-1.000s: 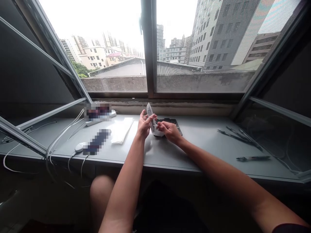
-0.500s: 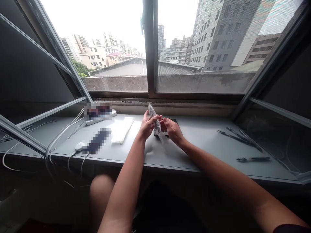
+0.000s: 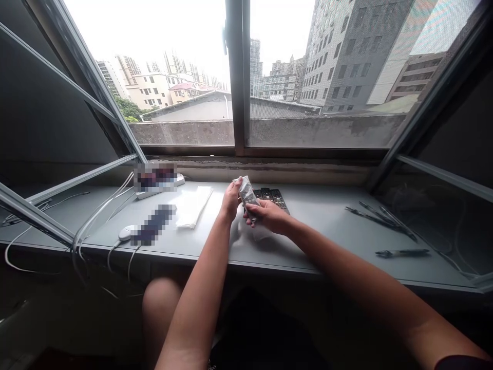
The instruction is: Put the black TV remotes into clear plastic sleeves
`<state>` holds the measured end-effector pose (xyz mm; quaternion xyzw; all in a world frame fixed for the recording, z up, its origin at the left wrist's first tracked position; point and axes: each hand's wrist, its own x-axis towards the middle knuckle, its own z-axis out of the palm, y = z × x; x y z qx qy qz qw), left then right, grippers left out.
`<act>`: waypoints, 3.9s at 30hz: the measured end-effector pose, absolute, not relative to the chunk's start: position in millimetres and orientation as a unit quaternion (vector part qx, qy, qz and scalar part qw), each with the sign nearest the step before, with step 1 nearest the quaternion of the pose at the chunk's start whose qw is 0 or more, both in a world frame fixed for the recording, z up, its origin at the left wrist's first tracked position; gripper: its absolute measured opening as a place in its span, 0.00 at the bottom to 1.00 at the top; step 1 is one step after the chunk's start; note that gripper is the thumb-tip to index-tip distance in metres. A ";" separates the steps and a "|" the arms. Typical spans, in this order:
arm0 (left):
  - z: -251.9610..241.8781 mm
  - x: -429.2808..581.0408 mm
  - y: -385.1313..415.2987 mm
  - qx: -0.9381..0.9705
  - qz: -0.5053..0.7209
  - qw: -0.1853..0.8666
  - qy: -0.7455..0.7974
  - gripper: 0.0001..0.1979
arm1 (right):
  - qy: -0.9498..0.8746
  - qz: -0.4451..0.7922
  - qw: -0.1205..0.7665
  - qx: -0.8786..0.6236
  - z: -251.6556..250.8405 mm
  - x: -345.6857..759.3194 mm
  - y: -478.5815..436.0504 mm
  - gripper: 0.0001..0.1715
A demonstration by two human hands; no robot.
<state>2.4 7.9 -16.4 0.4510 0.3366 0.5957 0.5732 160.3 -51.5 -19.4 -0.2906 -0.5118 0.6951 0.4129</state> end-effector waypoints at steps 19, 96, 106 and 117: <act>-19.8 -6.1 16.1 0.377 0.638 0.576 0.344 0.21 | -0.501 0.750 0.326 -0.283 -25.8 160.0 -57.0 0.23; -17.9 -3.4 4.3 0.477 0.579 0.569 0.337 0.23 | -0.506 0.700 0.378 -0.334 -13.6 163.5 -54.4 0.14; -20.5 -14.7 21.6 0.236 0.768 0.474 0.361 0.09 | -0.547 0.706 0.297 -0.339 -10.2 176.2 -52.2 0.19; -23.2 -20.8 27.2 0.210 0.786 0.441 0.378 0.13 | -0.483 0.613 0.506 -0.366 0.9 182.1 -46.5 0.25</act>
